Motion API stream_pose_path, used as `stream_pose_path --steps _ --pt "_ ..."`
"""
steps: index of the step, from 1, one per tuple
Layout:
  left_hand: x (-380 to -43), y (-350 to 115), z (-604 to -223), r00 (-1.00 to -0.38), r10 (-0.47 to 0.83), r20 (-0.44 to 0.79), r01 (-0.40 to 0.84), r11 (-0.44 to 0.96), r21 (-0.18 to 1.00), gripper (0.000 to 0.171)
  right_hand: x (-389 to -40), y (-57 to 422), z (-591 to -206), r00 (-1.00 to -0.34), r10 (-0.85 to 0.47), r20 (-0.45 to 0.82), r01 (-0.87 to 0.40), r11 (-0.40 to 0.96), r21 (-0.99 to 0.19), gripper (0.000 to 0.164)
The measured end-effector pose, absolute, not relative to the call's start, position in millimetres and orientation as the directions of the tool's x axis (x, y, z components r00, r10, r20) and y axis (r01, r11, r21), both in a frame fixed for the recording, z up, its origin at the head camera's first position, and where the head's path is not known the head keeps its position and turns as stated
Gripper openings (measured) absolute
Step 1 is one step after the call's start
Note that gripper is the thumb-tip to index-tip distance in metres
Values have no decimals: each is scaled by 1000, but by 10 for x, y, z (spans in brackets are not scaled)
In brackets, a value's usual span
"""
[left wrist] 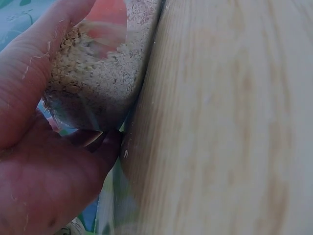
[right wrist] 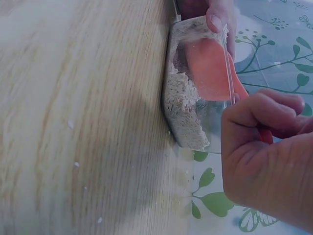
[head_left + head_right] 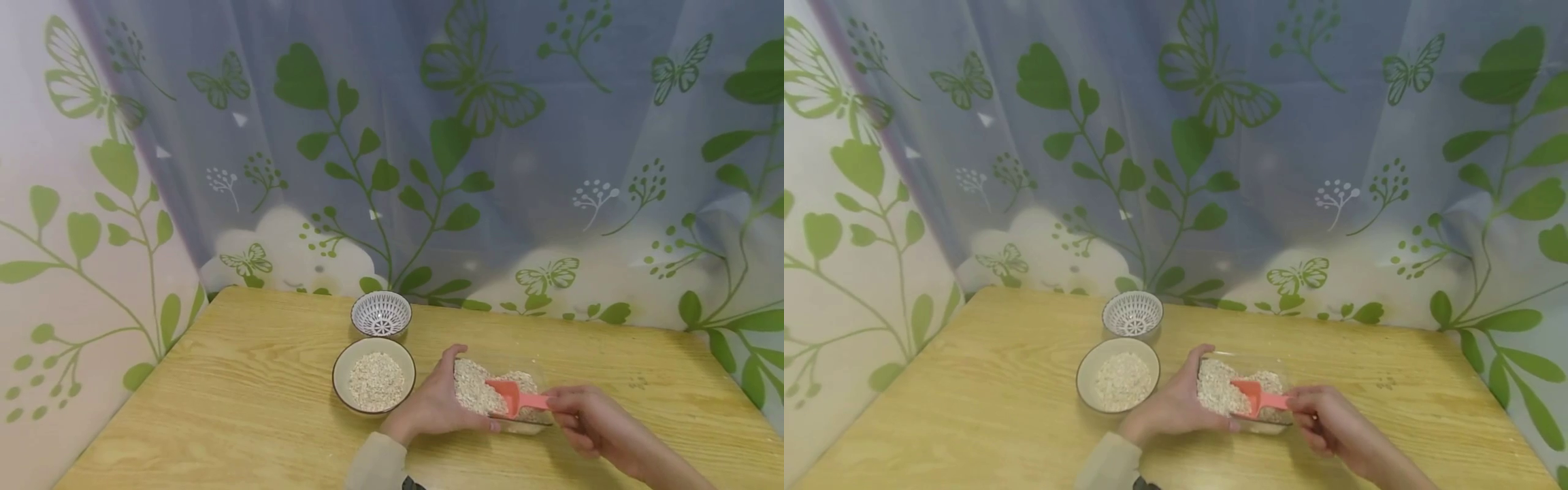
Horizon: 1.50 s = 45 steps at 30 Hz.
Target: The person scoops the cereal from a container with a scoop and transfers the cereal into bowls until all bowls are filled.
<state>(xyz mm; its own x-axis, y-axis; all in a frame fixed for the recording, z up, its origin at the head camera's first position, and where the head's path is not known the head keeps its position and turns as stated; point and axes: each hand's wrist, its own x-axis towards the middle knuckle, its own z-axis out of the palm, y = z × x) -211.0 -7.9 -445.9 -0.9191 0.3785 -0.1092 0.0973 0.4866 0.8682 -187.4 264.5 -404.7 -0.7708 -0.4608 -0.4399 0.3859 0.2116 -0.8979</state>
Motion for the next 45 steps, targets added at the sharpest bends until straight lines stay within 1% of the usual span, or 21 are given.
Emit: stream_pose_path --steps 4,5,8,11,14,16,21,24,27,30,34,39,45 --pt "-2108 -81 -4460 -918 384 -104 104 483 869 123 -1867 2662 -4062 -789 -429 -440 390 205 -898 15" --pt "-2107 -82 -4460 -917 385 -106 101 480 871 123 -1861 2669 -4063 -795 -419 -438 386 207 -899 16" --pt "-2109 -90 -4462 -916 385 -111 95 477 874 122 -1854 2692 -4063 -809 -392 -438 385 210 -899 27" --pt "-2109 -95 -4460 -915 388 -113 94 476 874 122 -1862 2730 -4082 -814 -392 -429 388 184 -903 32" --pt "-2108 -97 -4454 -913 392 -112 98 477 873 122 -1884 2785 -4123 -798 -440 -411 409 105 -906 16" --pt "-2106 -95 -4452 -912 394 -113 96 473 876 122 -1895 2832 -4153 -781 -482 -396 432 41 -901 12" --pt "-2093 -91 -4435 -915 387 -114 88 468 879 122 -1900 2960 -4207 -737 -580 -348 482 -90 -871 17" --pt "-2075 -85 -4416 -917 383 -113 84 462 883 124 -1892 3039 -4220 -710 -636 -303 508 -164 -846 25" --pt "-2054 -76 -4399 -916 382 -123 77 468 880 128 -1876 3097 -4226 -690 -670 -273 528 -209 -823 32" --pt "-2033 -71 -4370 -916 378 -137 72 490 869 131 -1866 3124 -4227 -675 -692 -256 544 -232 -806 34" --pt "-2027 -75 -4248 -907 403 -118 116 511 852 123 -1858 3131 -4231 -650 -735 -193 553 -282 -784 40" --pt "-2038 -149 -3922 -894 445 -58 206 523 827 109 -1850 3118 -4229 -627 -772 -110 565 -352 -746 48" --pt "-2046 -412 -3635 -908 419 0 241 523 818 102 -1835 3110 -4226 -617 -784 -66 573 -390 -721 50"
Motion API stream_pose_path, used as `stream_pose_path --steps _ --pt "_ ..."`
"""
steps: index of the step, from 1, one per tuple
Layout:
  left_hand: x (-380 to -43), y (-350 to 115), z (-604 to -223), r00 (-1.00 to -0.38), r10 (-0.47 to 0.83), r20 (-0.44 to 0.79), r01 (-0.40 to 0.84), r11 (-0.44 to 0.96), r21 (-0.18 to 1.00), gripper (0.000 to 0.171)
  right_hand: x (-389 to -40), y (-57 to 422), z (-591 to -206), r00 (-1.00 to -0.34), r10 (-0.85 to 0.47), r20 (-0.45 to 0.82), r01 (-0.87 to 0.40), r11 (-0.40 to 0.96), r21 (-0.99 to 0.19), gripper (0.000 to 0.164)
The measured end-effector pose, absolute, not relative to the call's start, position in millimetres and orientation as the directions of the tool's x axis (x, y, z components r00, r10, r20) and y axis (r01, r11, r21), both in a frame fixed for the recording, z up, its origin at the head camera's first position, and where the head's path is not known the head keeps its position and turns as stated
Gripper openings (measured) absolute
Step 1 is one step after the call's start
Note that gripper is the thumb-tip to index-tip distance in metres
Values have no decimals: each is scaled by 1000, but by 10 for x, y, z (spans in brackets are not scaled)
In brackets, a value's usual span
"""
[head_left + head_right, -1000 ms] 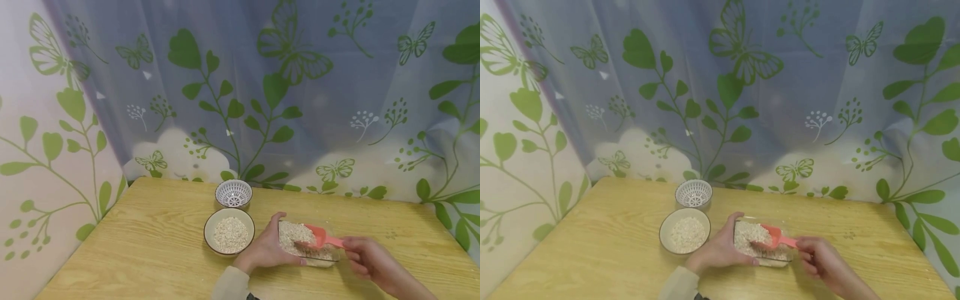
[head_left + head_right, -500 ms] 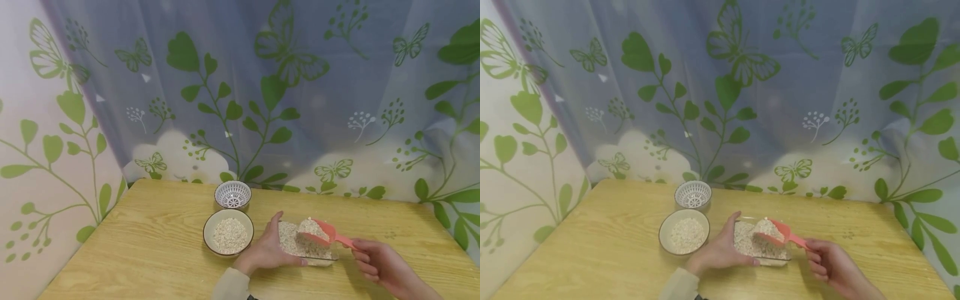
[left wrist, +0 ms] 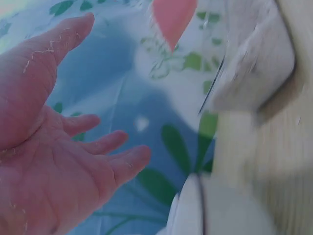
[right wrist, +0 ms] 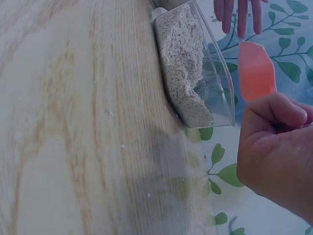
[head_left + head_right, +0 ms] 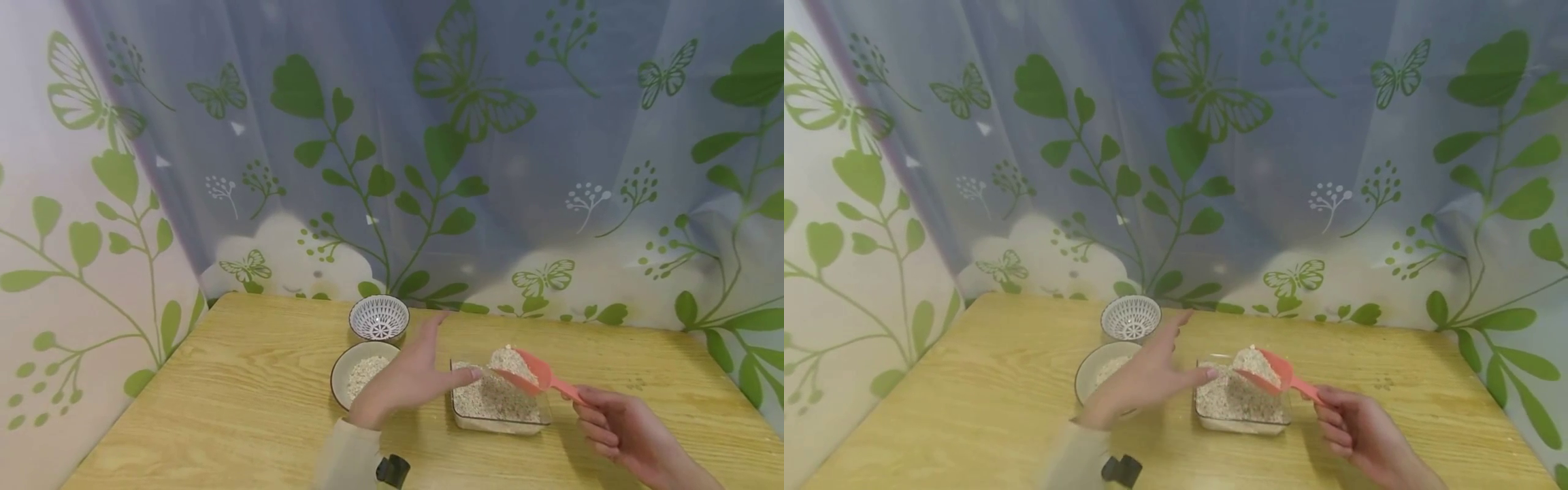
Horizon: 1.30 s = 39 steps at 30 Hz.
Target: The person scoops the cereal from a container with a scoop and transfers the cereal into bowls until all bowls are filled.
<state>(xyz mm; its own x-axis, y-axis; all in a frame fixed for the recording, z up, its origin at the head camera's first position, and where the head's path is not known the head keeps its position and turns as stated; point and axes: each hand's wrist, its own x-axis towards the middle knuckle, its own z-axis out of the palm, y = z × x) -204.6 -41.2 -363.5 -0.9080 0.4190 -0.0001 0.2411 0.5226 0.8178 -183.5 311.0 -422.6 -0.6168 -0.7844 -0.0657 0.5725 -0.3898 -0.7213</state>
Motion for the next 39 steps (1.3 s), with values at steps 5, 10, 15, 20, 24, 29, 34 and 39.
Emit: stream_pose_path --steps 5,10,15,20,24,29,34,39 --pt "-2057 -708 -3613 -928 367 61 271 554 787 98 -1816 3099 -4227 -636 -771 -31 558 -432 -709 52" --pt "-2056 -1002 -3708 -953 295 73 246 608 755 95 -1811 3077 -4215 -632 -775 24 559 -477 -678 58" --pt "-2035 -1257 -3829 -967 235 98 232 656 718 97 -1810 3052 -4192 -628 -777 35 568 -489 -662 59" --pt "-2001 -1441 -3950 -970 226 94 227 684 693 102 -1821 3006 -4158 -638 -769 42 545 -490 -680 55" --pt "-1980 -1537 -4049 -968 234 86 228 691 686 105 -1847 2939 -4110 -631 -774 48 552 -492 -673 54" --pt "-1993 -1580 -4170 -971 232 55 201 670 715 114 -1879 2837 -4060 -632 -772 70 536 -501 -680 54" --pt "-2005 -1592 -4239 -964 264 37 200 625 754 123 -1898 2741 -4020 -646 -759 75 503 -498 -707 49" --pt "-2018 -1610 -4289 -962 274 12 187 623 759 128 -1915 2633 -3962 -675 -737 28 469 -459 -755 41"
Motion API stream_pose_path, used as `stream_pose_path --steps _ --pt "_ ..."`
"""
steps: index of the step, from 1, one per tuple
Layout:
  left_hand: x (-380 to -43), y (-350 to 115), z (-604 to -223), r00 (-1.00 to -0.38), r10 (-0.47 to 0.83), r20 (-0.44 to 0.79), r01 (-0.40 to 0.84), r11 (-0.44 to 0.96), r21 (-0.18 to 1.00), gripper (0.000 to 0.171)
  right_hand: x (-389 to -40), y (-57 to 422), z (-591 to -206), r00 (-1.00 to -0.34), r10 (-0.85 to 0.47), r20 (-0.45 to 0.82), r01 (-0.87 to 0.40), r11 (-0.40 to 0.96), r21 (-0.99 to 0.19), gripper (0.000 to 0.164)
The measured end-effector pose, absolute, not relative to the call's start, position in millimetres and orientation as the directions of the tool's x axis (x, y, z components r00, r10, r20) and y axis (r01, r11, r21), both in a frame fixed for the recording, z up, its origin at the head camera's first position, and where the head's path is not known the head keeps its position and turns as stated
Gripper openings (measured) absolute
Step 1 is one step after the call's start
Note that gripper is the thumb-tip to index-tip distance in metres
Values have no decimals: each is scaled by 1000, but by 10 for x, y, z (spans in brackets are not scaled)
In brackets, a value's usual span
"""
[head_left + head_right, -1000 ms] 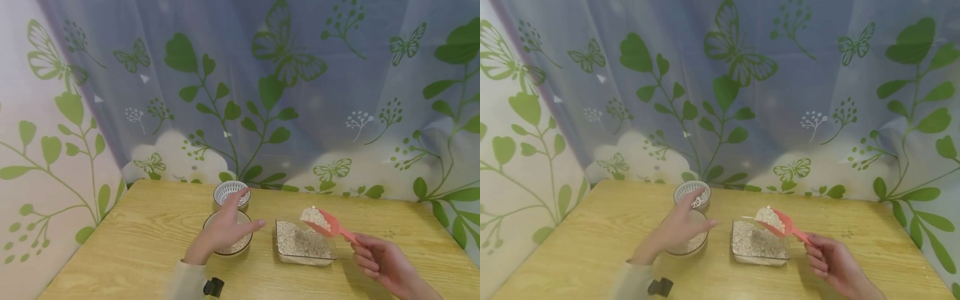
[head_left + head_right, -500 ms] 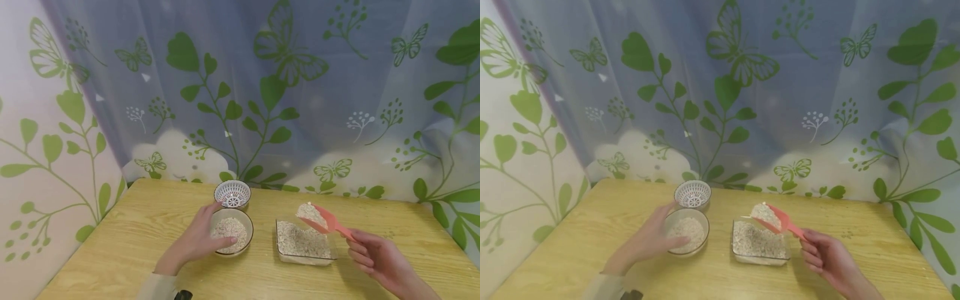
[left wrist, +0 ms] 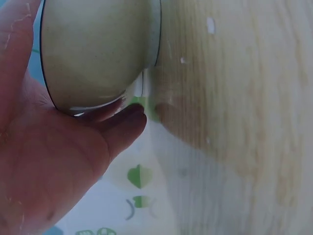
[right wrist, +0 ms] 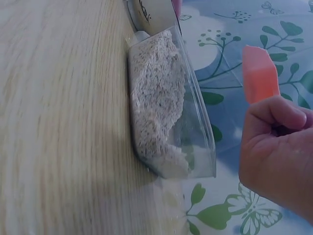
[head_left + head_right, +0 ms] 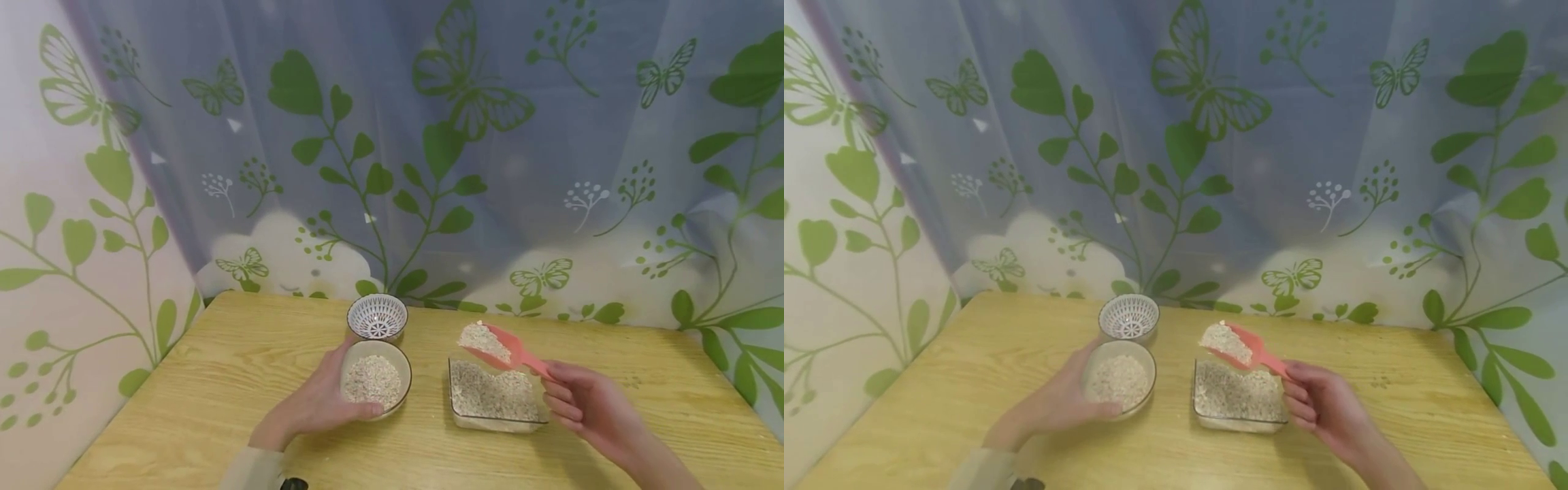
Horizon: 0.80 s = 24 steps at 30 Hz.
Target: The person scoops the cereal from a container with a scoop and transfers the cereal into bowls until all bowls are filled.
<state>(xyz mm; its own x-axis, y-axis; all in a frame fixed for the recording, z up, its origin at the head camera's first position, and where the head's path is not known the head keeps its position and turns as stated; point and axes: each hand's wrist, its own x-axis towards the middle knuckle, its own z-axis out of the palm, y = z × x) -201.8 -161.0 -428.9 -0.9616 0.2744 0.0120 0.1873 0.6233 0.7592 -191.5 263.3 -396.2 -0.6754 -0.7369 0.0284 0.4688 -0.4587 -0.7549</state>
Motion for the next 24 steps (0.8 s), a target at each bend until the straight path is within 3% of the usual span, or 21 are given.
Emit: stream_pose_path --steps 9,24 --pt "-2075 -1651 -4354 -935 347 74 272 570 775 132 -1951 2368 -3880 -724 -686 -73 410 -343 -845 23" --pt "-2058 -1661 -4369 -944 329 34 219 547 808 131 -1935 1896 -3790 -818 -544 -189 337 -188 -922 11"
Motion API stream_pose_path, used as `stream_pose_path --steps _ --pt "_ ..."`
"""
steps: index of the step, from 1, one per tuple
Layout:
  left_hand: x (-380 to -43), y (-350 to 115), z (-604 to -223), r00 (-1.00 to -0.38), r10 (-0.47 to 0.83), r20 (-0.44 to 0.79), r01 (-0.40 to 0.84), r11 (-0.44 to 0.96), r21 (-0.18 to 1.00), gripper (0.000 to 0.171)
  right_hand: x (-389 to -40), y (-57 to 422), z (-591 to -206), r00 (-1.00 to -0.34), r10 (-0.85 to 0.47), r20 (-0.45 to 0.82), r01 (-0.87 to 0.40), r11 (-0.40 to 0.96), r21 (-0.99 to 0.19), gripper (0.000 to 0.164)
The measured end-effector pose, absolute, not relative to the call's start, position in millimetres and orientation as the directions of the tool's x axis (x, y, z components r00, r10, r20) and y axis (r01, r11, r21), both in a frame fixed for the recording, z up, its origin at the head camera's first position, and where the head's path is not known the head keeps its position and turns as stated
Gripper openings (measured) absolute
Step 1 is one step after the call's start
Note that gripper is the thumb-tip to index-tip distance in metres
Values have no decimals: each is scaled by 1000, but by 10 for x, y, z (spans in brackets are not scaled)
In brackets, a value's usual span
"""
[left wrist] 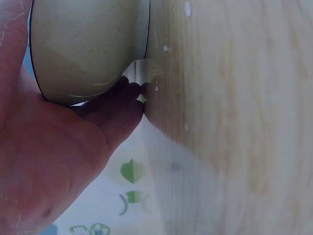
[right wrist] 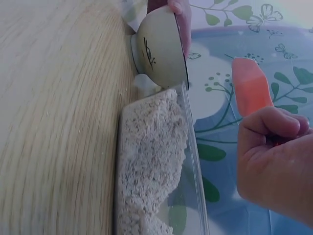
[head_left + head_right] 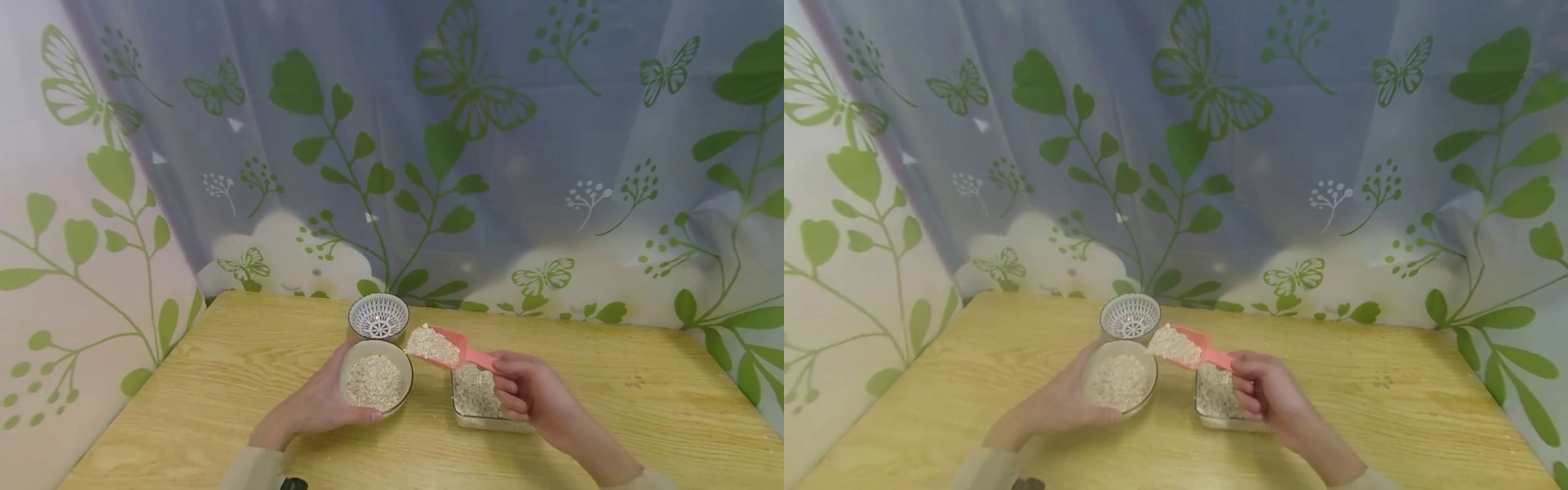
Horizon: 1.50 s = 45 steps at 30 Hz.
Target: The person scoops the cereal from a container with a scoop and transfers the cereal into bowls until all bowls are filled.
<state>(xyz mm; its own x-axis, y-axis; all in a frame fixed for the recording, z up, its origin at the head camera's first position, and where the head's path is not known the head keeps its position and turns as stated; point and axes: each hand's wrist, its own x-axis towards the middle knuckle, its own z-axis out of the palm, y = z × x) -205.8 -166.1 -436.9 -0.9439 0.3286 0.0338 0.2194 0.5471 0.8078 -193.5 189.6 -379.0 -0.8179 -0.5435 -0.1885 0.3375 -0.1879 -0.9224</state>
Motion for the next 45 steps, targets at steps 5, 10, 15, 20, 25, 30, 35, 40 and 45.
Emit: stream_pose_path --steps 5,10,15,20,25,30,35,40,45 --pt "-2061 -1653 -4372 -946 322 21 204 544 814 129 -1924 1755 -3795 -846 -486 -219 313 -121 -942 13" --pt "-2065 -1655 -4376 -945 327 18 203 541 817 127 -1904 1616 -3803 -865 -443 -238 305 -86 -948 13" --pt "-2074 -1659 -4381 -943 334 17 202 530 823 125 -1889 1472 -3824 -882 -403 -243 291 -60 -955 10" --pt "-2079 -1658 -4386 -942 336 17 202 525 827 125 -1876 1325 -3840 -911 -334 -240 253 4 -967 11" --pt "-2082 -1659 -4394 -942 337 14 198 518 832 126 -1860 1218 -3851 -929 -296 -225 215 65 -974 18" --pt "-2084 -1658 -4396 -941 337 17 200 518 832 126 -1842 1150 -3871 -944 -280 -177 146 125 -981 28" --pt "-2084 -1659 -4388 -942 335 22 205 523 827 126 -1801 1079 -3885 -966 -253 -42 -43 320 -946 24" --pt "-2079 -1662 -4377 -942 334 15 196 515 834 127 -1752 1015 -3916 -933 -325 157 -316 525 -791 21" --pt "-2067 -1659 -4382 -937 348 12 192 488 851 125 -1701 963 -3995 -817 -413 403 -576 629 -523 14"
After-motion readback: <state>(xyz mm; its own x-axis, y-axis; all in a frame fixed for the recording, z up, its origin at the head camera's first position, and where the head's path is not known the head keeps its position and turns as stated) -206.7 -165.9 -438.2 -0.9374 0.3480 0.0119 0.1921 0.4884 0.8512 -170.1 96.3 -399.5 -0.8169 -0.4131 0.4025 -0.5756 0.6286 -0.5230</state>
